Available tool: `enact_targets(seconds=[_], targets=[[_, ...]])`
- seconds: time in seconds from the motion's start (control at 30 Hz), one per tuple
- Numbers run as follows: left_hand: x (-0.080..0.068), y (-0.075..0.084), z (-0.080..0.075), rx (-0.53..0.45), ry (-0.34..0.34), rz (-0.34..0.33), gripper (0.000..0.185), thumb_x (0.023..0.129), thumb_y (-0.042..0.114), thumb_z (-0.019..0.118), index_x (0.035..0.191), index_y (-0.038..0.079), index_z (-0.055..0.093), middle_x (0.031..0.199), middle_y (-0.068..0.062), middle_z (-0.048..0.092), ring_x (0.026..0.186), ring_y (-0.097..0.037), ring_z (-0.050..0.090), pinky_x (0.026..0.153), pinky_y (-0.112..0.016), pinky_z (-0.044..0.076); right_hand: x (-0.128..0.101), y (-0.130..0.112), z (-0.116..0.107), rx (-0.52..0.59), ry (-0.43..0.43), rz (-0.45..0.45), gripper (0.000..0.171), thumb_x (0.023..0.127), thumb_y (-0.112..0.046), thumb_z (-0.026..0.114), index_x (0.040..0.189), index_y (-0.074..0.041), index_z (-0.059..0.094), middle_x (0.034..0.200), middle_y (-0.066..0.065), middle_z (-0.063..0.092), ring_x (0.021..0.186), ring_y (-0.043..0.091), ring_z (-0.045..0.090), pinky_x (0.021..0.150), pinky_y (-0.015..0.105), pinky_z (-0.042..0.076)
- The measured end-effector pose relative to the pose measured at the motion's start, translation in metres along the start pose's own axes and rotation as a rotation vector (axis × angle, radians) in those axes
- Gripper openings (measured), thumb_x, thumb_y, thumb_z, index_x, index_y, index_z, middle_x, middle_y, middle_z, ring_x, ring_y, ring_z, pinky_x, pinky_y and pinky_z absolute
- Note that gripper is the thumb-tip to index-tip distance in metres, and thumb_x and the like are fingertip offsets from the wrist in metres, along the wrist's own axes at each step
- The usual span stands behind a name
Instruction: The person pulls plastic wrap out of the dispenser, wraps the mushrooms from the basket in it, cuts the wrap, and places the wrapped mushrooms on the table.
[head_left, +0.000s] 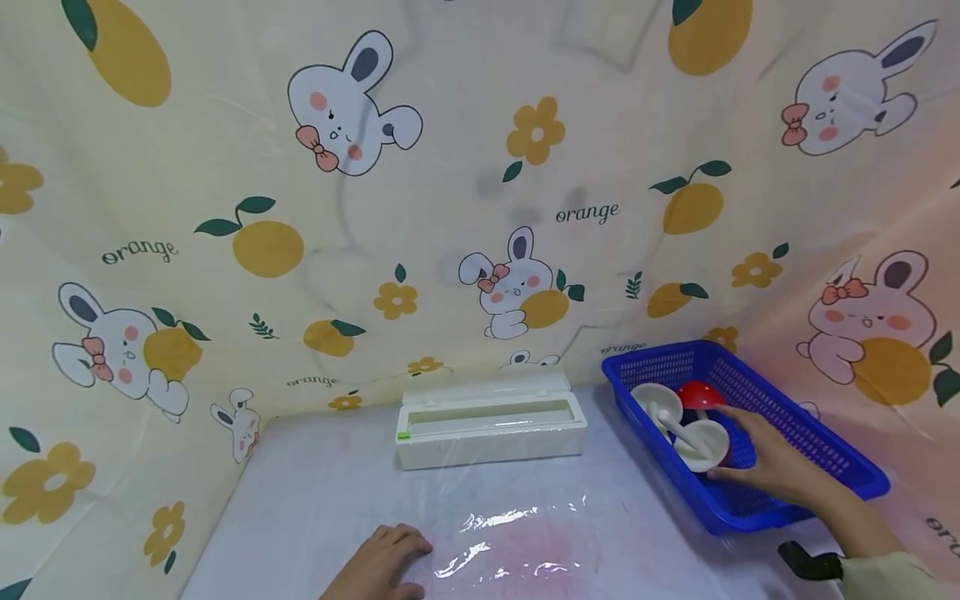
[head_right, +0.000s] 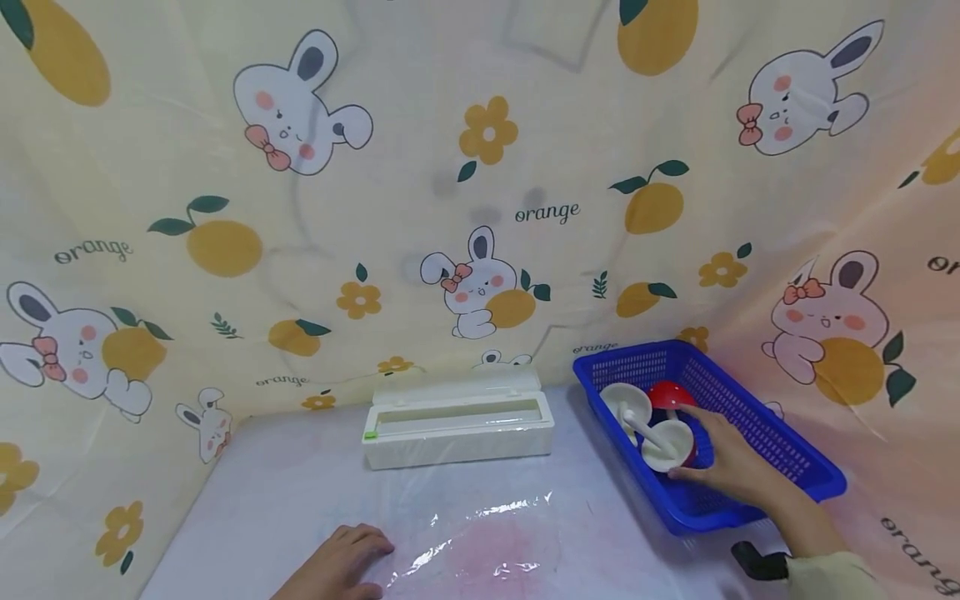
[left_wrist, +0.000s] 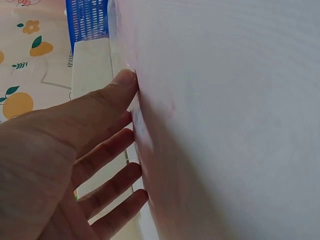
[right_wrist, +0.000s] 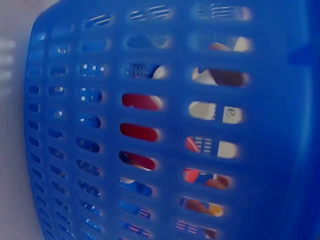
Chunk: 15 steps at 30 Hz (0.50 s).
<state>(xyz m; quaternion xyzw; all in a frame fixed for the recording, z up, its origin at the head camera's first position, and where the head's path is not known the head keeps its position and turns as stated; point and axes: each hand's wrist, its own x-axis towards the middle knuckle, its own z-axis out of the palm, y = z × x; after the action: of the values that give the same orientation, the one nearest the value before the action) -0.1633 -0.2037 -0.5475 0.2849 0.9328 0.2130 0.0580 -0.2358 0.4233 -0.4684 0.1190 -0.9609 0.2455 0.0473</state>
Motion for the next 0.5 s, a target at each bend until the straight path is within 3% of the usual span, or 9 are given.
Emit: enact_targets(seconds=[0.2, 0.5], targets=[[0.005, 0.0, -0.001, -0.033, -0.068, -0.097, 0.044, 0.089, 0.043, 0.085, 0.127, 0.026, 0.071, 0.127, 0.01, 0.064, 0.116, -0.017, 0.056, 0.107, -0.047, 0.051, 0.006, 0.009, 0.003, -0.026, -0.065, 0.045, 0.119, 0.076, -0.034, 0.099, 0.157, 0.015, 0.027, 0.147, 0.048, 0.038, 0.127, 0.069, 0.045, 0.094, 0.079, 0.048], [0.005, -0.001, 0.0, -0.034, -0.063, -0.096, 0.044, 0.09, 0.044, 0.084, 0.128, 0.026, 0.071, 0.127, 0.011, 0.065, 0.117, -0.018, 0.056, 0.107, -0.047, 0.051, 0.018, 0.017, 0.012, -0.021, -0.081, 0.057, 0.117, 0.075, -0.033, 0.1, 0.151, 0.02, 0.029, 0.142, 0.049, 0.043, 0.123, 0.067, 0.05, 0.095, 0.077, 0.049]])
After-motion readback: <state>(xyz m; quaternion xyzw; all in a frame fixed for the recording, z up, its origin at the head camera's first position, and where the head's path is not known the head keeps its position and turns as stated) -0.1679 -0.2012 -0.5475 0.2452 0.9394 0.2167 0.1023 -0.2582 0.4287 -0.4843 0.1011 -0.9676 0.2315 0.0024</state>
